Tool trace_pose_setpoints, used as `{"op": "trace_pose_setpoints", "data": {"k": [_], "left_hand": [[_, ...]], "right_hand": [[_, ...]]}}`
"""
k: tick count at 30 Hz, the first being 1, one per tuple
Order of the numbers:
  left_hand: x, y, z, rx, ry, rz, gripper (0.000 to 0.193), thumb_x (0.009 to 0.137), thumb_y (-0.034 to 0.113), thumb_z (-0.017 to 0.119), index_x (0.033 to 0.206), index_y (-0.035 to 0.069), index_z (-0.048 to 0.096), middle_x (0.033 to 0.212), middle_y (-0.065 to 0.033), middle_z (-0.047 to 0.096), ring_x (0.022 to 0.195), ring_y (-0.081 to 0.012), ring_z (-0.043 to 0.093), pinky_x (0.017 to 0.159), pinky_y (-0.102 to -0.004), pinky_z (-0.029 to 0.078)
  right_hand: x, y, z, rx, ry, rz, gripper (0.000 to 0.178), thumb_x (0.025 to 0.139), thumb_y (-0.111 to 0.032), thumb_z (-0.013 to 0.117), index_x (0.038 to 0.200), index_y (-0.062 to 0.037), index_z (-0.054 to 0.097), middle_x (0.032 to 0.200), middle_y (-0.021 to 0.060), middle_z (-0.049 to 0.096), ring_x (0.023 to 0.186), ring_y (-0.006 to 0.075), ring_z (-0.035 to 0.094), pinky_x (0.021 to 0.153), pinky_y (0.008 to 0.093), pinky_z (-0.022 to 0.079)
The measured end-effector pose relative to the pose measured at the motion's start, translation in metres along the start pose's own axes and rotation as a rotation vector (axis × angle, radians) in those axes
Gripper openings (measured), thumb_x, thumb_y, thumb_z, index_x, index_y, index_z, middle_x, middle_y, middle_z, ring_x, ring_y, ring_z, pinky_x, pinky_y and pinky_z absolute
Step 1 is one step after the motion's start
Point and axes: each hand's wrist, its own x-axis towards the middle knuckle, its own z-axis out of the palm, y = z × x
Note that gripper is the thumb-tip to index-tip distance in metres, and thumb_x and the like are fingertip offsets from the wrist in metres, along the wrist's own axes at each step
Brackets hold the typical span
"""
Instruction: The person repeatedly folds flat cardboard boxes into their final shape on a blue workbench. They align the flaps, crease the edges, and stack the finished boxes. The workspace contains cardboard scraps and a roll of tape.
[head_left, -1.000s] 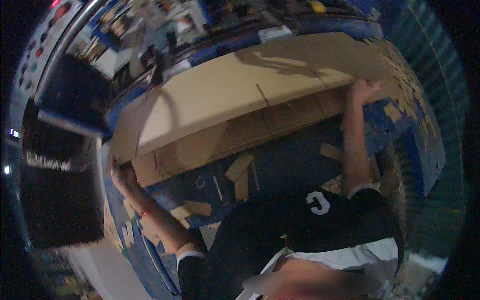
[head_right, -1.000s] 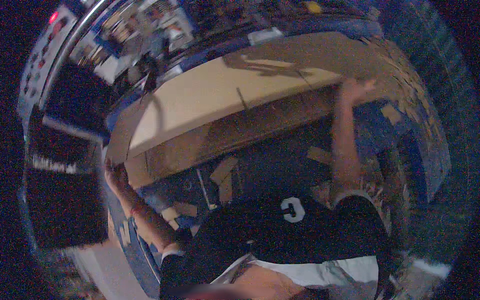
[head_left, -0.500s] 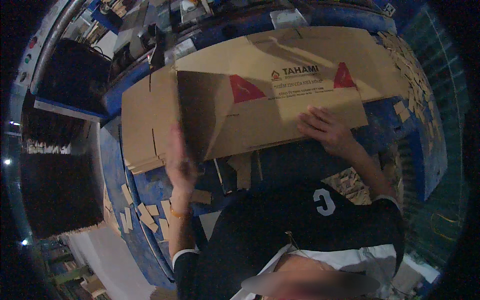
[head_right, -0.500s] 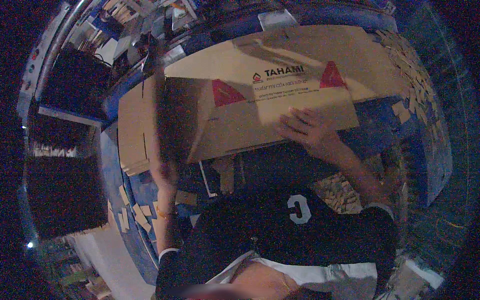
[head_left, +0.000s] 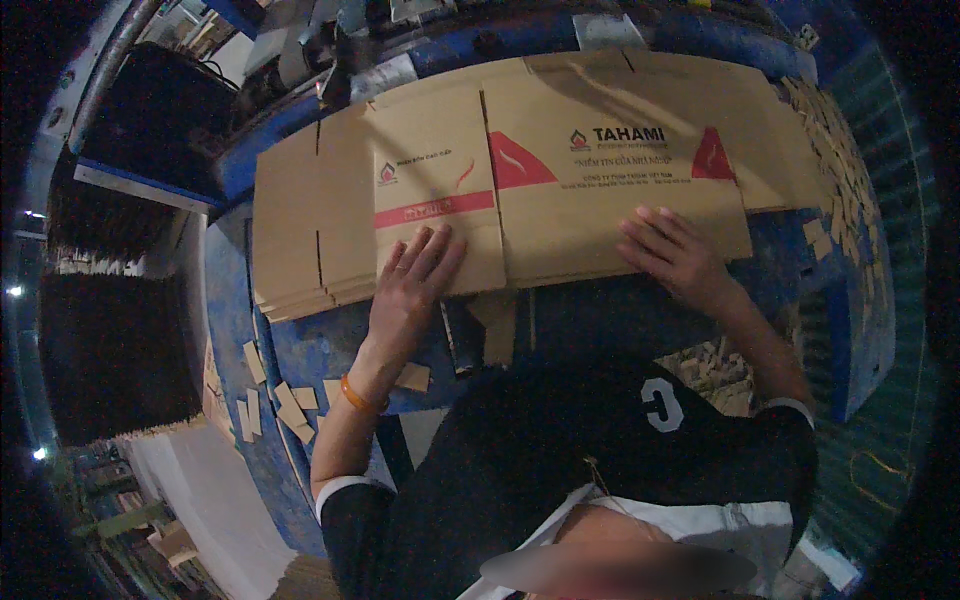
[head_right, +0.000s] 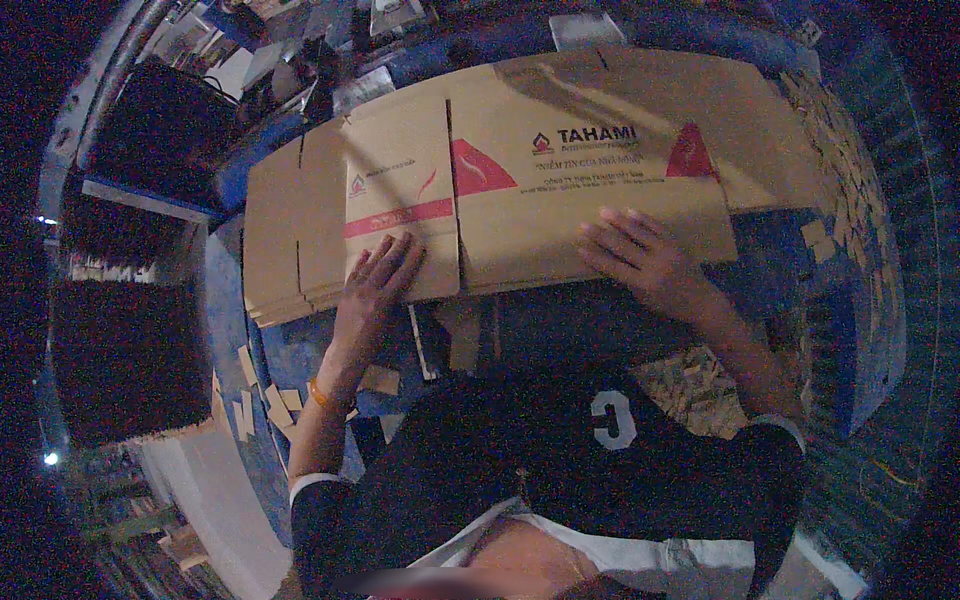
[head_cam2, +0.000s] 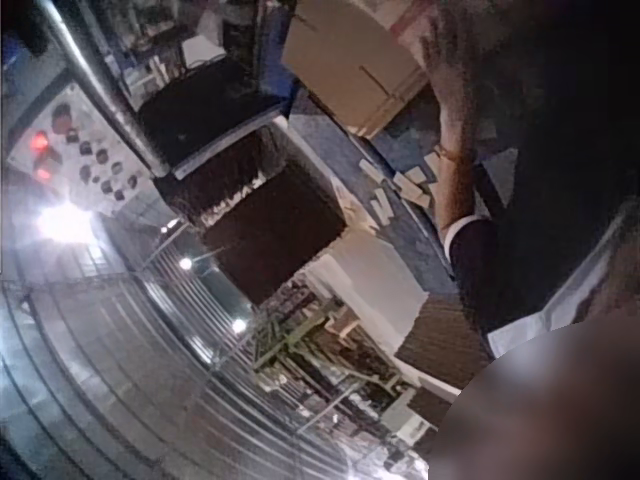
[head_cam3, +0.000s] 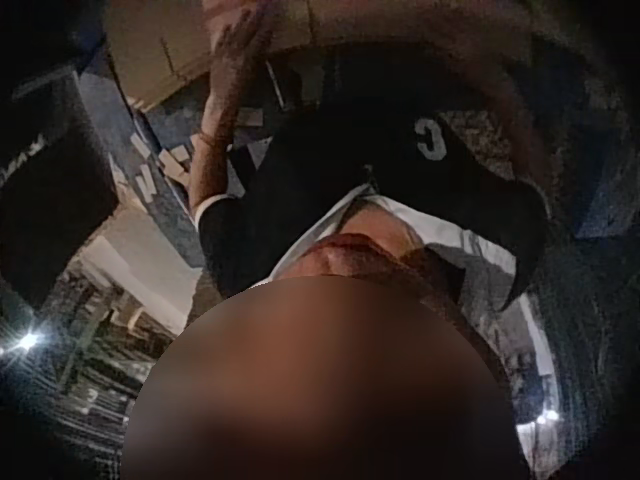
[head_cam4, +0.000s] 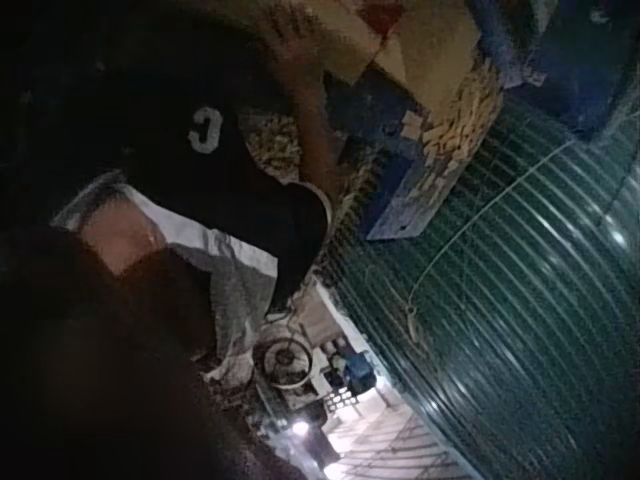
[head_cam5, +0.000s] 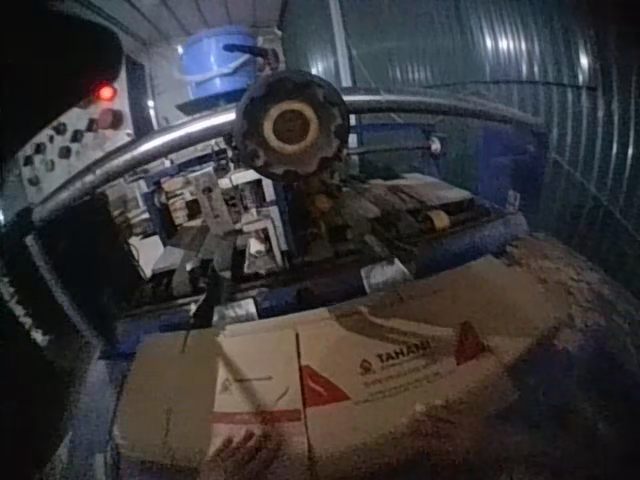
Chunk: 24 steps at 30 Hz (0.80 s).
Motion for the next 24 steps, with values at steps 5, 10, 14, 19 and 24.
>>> {"op": "trace_pose_setpoints", "data": {"k": [5, 10, 14, 19, 24], "left_hand": [[0.015, -0.027, -0.013, -0.198, 0.207, -0.017, 0.05, 0.083, 0.007, 0.046, 0.133, 0.012, 0.048, 0.139, -0.0115, 0.043, 0.129, -0.0309, 0.04, 0.109, -0.0471, 0.028], [0.068, -0.089, 0.006, -0.249, 0.475, -0.133, 0.058, 0.078, -0.008, 0.052, 0.133, 0.012, 0.049, 0.135, -0.0128, 0.047, 0.124, -0.03, 0.046, 0.104, -0.0383, 0.036], [0.124, -0.143, 0.029, -0.194, 0.532, -0.169, 0.061, 0.079, -0.002, 0.059, 0.137, 0.009, 0.041, 0.134, -0.0161, 0.046, 0.124, -0.0324, 0.045, 0.102, -0.0408, 0.037], [0.202, -0.141, 0.017, 0.165, 0.498, -0.487, 0.072, 0.081, 0.016, 0.06, 0.144, 0.013, 0.025, 0.14, -0.022, 0.034, 0.13, -0.0388, 0.034, 0.103, -0.0442, 0.034], [0.153, -0.1, -0.008, -0.081, 0.582, -0.423, 0.076, 0.076, 0.013, 0.071, 0.136, -0.003, 0.029, 0.136, -0.0269, 0.036, 0.128, -0.0413, 0.033, 0.106, -0.0474, 0.027]], "right_hand": [[0.024, 0.027, -0.004, -0.113, 0.064, -0.073, 0.038, 0.08, -0.013, 0.058, 0.117, -0.0138, 0.059, 0.132, 0.006, 0.051, 0.123, 0.0277, 0.048, 0.104, 0.0448, 0.036], [0.098, 0.112, 0.031, 0.076, 0.079, -0.005, 0.037, 0.088, -0.025, 0.054, 0.123, -0.0144, 0.057, 0.136, 0.006, 0.048, 0.122, 0.0241, 0.048, 0.102, 0.0376, 0.039], [0.155, 0.174, 0.073, 0.136, 0.147, 0.11, 0.037, 0.087, -0.028, 0.057, 0.123, -0.0182, 0.057, 0.136, 0.0075, 0.047, 0.117, 0.0261, 0.051, 0.098, 0.0366, 0.042], [0.227, 0.19, 0.094, -0.051, -0.027, 0.602, 0.04, 0.087, -0.029, 0.057, 0.125, -0.018, 0.055, 0.145, 0.0107, 0.034, 0.122, 0.0311, 0.047, 0.1, 0.0388, 0.04], [0.228, 0.16, 0.098, -0.779, 0.293, 0.532, 0.055, 0.082, -0.033, 0.062, 0.133, -0.0174, 0.046, 0.145, 0.0173, 0.032, 0.121, 0.036, 0.047, 0.099, 0.04, 0.039]]}}
